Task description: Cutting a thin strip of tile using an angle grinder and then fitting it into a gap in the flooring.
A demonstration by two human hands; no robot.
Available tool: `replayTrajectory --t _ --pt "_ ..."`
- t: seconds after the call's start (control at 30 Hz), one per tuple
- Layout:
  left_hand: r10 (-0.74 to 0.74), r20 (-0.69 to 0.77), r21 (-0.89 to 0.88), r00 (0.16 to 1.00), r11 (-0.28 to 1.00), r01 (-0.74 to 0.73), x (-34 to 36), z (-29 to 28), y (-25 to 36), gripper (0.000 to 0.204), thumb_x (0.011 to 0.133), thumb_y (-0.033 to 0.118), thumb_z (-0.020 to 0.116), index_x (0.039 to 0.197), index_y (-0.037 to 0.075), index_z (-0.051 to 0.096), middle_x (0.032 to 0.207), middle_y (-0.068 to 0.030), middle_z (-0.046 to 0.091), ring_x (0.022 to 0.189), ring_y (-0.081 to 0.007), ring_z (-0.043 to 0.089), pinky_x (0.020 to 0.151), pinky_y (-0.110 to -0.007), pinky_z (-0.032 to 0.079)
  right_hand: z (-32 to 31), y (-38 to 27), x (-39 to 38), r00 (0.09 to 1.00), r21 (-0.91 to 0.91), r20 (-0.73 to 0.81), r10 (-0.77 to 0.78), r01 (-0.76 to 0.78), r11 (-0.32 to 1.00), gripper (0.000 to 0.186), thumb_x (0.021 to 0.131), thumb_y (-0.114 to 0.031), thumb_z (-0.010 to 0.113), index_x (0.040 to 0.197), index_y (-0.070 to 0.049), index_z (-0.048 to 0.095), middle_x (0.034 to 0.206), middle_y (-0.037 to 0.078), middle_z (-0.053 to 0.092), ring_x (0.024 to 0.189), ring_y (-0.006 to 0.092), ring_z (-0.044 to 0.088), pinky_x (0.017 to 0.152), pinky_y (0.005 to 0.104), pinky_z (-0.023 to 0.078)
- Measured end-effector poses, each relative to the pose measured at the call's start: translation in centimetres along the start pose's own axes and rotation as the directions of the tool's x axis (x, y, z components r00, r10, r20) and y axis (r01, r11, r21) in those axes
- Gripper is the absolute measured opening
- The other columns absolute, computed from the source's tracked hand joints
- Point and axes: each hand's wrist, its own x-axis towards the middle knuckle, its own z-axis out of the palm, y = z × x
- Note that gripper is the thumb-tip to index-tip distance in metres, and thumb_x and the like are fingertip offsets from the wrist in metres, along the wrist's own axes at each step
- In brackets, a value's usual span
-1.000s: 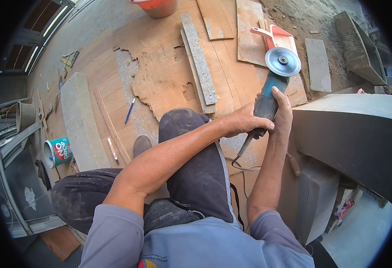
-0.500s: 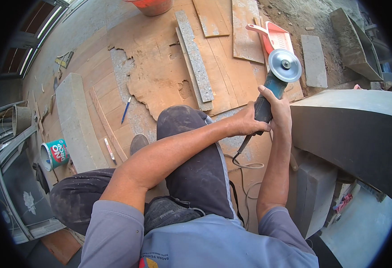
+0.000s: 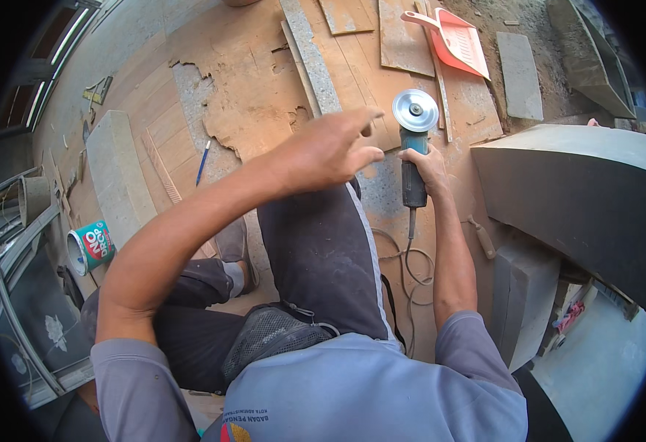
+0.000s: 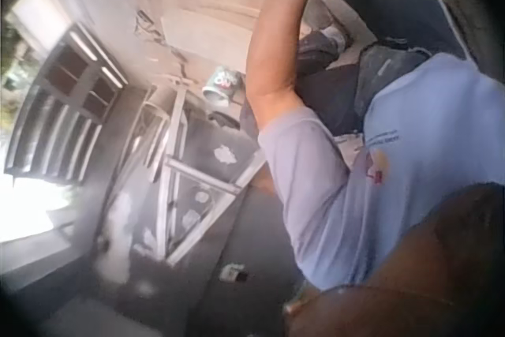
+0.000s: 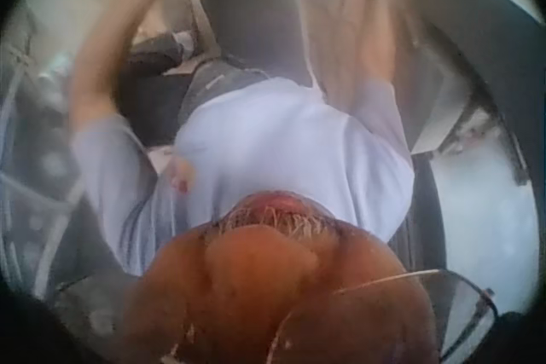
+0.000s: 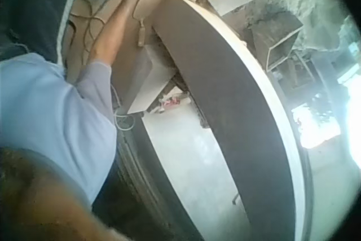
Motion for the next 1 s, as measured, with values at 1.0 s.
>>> replayTrajectory --t 1.0 --pt "-0.463 -0.015 0.096 0.886 0.882 0.462 -17.1 -14.7 5.6 0.06 0.098 0.022 0.075 0.15 0.0 0.056 0.122 -0.0162 0.072 0.116 -0.0254 0.068 0.106 -0.04 0.052 0.6 1.9 0.5 0.997 -0.396 -0.069 -0.029 -0.001 0.918 0.08 0.071 -0.049 0.082 0.119 0.013 0.069 0.111 0.031 0.075 0.103 0.04 0.075 0.09 0.0472 0.058"
